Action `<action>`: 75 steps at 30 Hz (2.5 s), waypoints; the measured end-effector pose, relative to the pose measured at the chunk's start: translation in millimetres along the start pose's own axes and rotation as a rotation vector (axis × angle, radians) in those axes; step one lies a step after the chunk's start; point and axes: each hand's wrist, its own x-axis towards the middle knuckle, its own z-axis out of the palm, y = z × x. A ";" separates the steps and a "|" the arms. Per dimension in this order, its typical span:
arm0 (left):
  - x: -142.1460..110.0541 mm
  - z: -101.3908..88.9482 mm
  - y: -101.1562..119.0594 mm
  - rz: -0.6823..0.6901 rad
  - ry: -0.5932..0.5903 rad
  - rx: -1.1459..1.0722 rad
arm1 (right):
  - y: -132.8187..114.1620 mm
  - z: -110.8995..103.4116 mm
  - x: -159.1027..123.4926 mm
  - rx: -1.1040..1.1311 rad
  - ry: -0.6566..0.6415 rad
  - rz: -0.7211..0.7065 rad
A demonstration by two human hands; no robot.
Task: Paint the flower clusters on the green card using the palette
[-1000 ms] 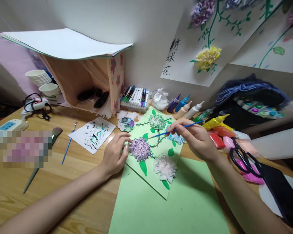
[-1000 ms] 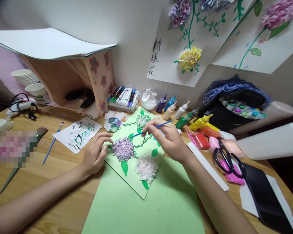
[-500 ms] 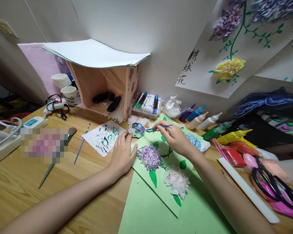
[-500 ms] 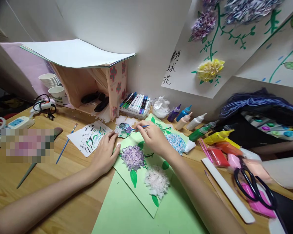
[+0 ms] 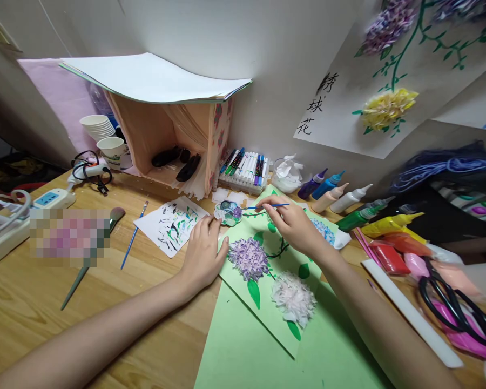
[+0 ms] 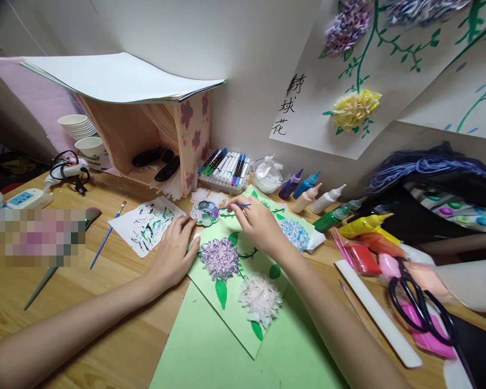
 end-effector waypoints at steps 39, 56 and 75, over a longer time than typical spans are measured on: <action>3.8 -4.2 1.3 -0.125 -0.059 -0.050 | -1.9 7.3 -2.3 0.053 -0.075 -0.042; 6.1 -3.5 1.2 -0.131 -0.070 -0.068 | -0.4 15.9 -2.2 0.181 -0.076 -0.021; 4.7 -5.2 1.1 -0.125 -0.074 -0.069 | 9.4 5.2 0.2 0.349 0.066 0.024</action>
